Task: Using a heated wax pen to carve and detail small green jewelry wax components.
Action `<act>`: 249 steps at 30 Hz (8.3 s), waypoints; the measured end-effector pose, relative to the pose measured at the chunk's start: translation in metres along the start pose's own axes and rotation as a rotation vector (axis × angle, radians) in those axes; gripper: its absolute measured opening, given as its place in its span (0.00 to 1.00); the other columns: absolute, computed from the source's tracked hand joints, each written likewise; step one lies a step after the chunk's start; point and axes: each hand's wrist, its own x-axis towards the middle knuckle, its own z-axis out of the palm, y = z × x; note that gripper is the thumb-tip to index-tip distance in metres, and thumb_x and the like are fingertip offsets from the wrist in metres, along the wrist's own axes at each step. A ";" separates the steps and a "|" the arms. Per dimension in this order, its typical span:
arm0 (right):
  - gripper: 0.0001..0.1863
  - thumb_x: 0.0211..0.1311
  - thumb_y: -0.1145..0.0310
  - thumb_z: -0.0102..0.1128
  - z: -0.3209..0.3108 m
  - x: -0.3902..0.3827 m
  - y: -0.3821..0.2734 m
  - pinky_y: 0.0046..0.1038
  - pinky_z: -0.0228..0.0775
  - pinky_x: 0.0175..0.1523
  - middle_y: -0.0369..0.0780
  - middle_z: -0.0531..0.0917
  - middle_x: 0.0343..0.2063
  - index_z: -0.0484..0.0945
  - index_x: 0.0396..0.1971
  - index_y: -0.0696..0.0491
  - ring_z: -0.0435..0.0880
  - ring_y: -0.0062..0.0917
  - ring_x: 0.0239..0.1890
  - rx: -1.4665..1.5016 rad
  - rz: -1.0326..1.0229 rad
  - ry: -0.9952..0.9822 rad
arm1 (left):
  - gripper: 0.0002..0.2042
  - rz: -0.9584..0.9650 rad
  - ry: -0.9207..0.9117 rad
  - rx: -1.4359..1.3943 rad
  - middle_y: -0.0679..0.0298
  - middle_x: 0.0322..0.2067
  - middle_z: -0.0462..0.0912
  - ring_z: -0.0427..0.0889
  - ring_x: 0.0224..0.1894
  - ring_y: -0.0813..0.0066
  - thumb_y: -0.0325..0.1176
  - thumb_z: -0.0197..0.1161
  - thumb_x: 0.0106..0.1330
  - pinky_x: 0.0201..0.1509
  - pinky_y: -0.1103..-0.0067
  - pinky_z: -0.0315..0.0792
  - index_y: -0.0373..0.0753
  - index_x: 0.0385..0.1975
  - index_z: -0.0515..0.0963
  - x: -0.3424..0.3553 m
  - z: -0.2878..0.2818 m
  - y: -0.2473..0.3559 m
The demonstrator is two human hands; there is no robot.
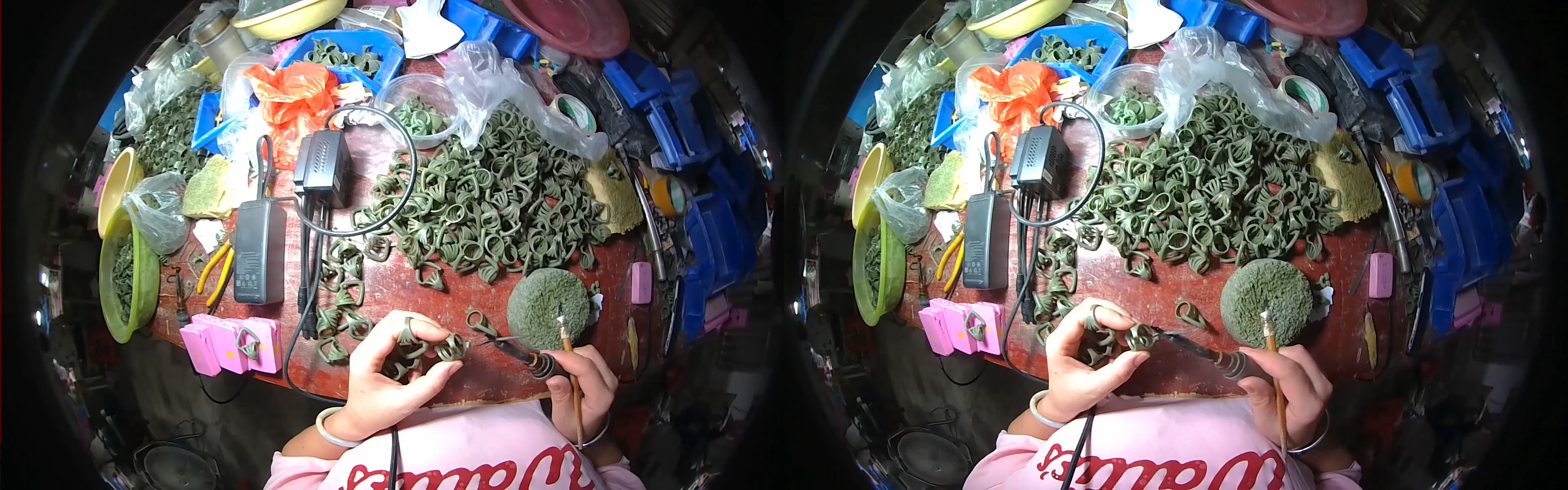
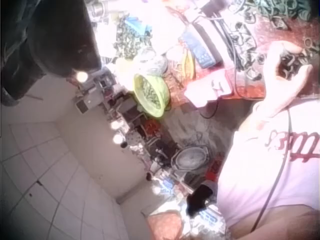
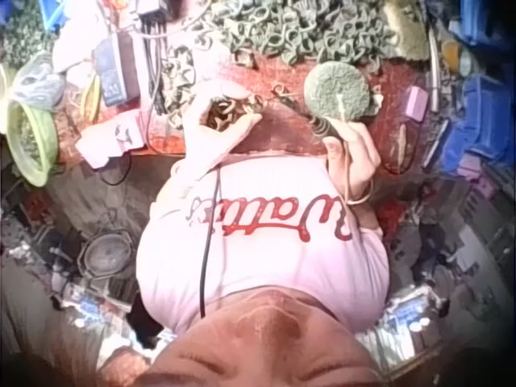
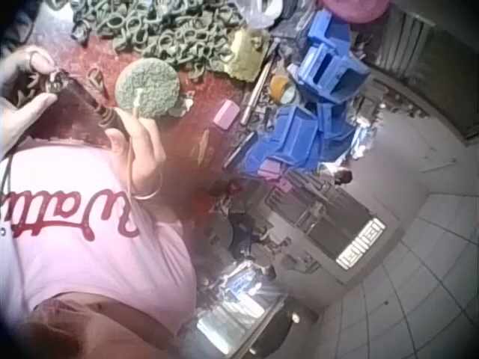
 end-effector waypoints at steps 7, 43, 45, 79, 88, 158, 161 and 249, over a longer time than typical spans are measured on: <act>0.17 0.64 0.60 0.64 0.001 0.001 0.001 0.25 0.71 0.30 0.43 0.80 0.27 0.81 0.42 0.60 0.80 0.29 0.25 0.004 0.007 0.046 | 0.16 -0.086 0.055 -0.207 0.63 0.44 0.78 0.75 0.38 0.85 0.16 0.70 0.55 0.44 0.85 0.71 0.35 0.42 0.75 0.004 0.000 0.001; 0.14 0.70 0.64 0.52 0.001 -0.011 0.007 0.28 0.62 0.35 0.41 0.72 0.26 0.74 0.38 0.62 0.72 0.28 0.29 0.050 0.117 0.006 | 0.13 0.276 1.338 0.265 0.73 0.32 0.78 0.68 0.25 0.91 0.23 0.72 0.56 0.26 0.90 0.60 0.38 0.41 0.78 -0.034 -0.354 0.077; 0.12 0.69 0.68 0.53 -0.003 -0.004 0.002 0.29 0.67 0.40 0.44 0.76 0.30 0.76 0.40 0.64 0.76 0.32 0.32 0.046 0.064 -0.010 | 0.14 0.168 1.348 0.453 0.70 0.34 0.79 0.73 0.29 0.86 0.23 0.72 0.55 0.32 0.87 0.67 0.36 0.41 0.78 -0.053 -0.401 0.062; 0.10 0.67 0.77 0.52 -0.005 0.006 -0.007 0.30 0.70 0.46 0.47 0.80 0.35 0.77 0.42 0.67 0.79 0.34 0.38 0.047 0.053 -0.073 | 0.15 0.115 1.298 0.428 0.64 0.41 0.82 0.80 0.44 0.76 0.24 0.73 0.55 0.51 0.80 0.71 0.34 0.42 0.78 -0.054 -0.466 0.040; 0.10 0.68 0.76 0.52 -0.005 0.004 -0.004 0.30 0.70 0.45 0.47 0.80 0.34 0.78 0.42 0.66 0.79 0.34 0.37 0.044 0.062 -0.075 | 0.16 0.082 1.232 0.288 0.64 0.42 0.81 0.80 0.44 0.74 0.23 0.71 0.56 0.51 0.79 0.71 0.34 0.45 0.79 -0.046 -0.454 0.046; 0.19 0.53 0.77 0.73 0.037 0.032 -0.003 0.14 0.70 0.33 0.33 0.82 0.30 0.75 0.43 0.58 0.79 0.09 0.31 0.500 0.227 -0.075 | 0.18 -0.012 -0.138 -0.487 0.54 0.55 0.71 0.74 0.59 0.68 0.11 0.56 0.63 0.64 0.73 0.72 0.29 0.52 0.68 0.009 0.026 -0.004; 0.18 0.53 0.78 0.72 0.036 0.035 -0.004 0.16 0.71 0.34 0.34 0.82 0.30 0.74 0.42 0.58 0.79 0.10 0.31 0.479 0.161 -0.034 | 0.16 -0.062 -0.082 -0.423 0.54 0.55 0.72 0.75 0.57 0.68 0.13 0.56 0.64 0.62 0.73 0.73 0.30 0.52 0.69 0.010 0.021 -0.008; 0.09 0.54 0.78 0.71 0.018 0.024 -0.007 0.23 0.80 0.36 0.42 0.87 0.29 0.82 0.35 0.59 0.88 0.25 0.31 0.515 0.112 -0.073 | 0.18 0.221 0.026 0.063 0.58 0.37 0.81 0.78 0.41 0.67 0.19 0.77 0.44 0.45 0.76 0.73 0.32 0.37 0.82 0.009 0.017 -0.004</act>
